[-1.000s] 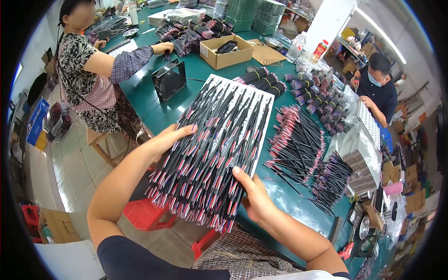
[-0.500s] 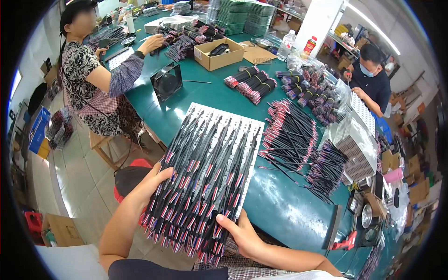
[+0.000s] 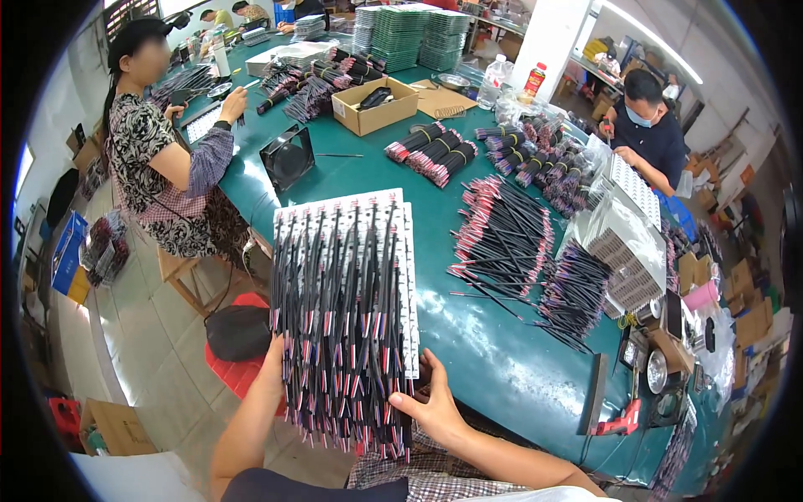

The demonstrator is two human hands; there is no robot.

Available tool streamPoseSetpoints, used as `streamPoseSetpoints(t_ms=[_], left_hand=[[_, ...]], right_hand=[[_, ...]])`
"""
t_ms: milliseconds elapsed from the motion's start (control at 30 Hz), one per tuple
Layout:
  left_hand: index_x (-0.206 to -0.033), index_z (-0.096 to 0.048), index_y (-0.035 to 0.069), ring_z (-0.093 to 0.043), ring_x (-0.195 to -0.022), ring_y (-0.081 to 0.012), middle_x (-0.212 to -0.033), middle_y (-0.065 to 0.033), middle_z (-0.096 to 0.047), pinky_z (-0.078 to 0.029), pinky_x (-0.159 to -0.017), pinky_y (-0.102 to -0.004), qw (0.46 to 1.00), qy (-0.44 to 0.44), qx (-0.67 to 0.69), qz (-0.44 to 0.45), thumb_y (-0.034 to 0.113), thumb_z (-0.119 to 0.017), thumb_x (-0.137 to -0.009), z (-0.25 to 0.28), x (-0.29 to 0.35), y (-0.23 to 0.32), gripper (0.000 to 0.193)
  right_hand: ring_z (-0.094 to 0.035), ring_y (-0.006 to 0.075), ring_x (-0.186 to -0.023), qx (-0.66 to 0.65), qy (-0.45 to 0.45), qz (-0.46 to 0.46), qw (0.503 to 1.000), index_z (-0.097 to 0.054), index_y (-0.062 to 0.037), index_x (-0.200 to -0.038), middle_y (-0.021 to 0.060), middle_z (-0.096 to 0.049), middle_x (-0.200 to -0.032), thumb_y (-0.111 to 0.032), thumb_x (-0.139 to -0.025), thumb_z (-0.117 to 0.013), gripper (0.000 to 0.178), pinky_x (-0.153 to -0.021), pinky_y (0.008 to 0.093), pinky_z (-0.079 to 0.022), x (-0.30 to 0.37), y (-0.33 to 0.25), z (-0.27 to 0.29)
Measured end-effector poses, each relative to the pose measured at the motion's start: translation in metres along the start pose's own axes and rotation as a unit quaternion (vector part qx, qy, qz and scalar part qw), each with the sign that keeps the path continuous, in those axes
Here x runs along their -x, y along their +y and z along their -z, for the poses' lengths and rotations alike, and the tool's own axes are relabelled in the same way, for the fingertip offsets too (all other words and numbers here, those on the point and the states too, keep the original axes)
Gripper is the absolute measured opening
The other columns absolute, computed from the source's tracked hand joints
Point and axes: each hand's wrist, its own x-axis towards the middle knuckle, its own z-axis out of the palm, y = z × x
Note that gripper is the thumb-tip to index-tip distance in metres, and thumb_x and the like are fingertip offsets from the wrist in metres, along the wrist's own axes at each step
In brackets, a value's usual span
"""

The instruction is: The person solders red and black electrical wires onto small LED circuit board panels using a handheld soldering iron.

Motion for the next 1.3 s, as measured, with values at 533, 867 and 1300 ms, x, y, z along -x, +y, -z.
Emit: streamPoseSetpoints(t_ms=[533, 867, 1300], left_hand=[[-0.148, -0.043, 0.010, -0.056, -0.127, -0.0295, -0.143, -0.0107, -0.054, -0.045, -0.107, -0.0475, 0.995, 0.018, -0.094, -0.007, 0.053, -0.042, -0.100, 0.003, 0.057, -0.013, 0.064], [-0.149, -0.039, 0.011, -0.051, -0.131, -0.0319, -0.144, -0.0143, -0.051, -0.044, -0.108, -0.0512, 0.984, -0.141, -0.083, -0.070, 0.059, -0.047, -0.095, -0.066, 0.089, -0.030, 0.074], [-0.152, -0.035, 0.012, -0.047, -0.134, -0.0303, -0.149, -0.0112, -0.046, -0.040, -0.112, -0.0484, 0.929, -0.340, -0.117, -0.082, 0.057, -0.041, -0.098, -0.179, 0.090, -0.013, 0.070]], right_hand=[[-0.046, 0.0310, -0.132, -0.108, -0.145, -0.051, 0.982, -0.024, 0.0127, -0.146, 0.0257, -0.047, -0.141, -0.048, -0.077, -0.081, 0.108, -0.114, 0.0409, -0.033, 0.029, 0.002, 0.002], [-0.047, 0.0350, -0.130, -0.031, -0.044, 0.027, 0.998, -0.024, 0.0125, -0.144, 0.0304, -0.046, -0.136, -0.020, -0.070, -0.084, 0.101, -0.110, 0.0408, -0.038, 0.043, 0.026, -0.017], [-0.052, 0.0233, -0.124, -0.058, 0.105, 0.277, 0.953, -0.028, 0.0044, -0.147, 0.0192, -0.055, -0.132, 0.000, -0.072, -0.073, 0.088, -0.106, 0.0334, -0.040, 0.124, -0.033, 0.082]])
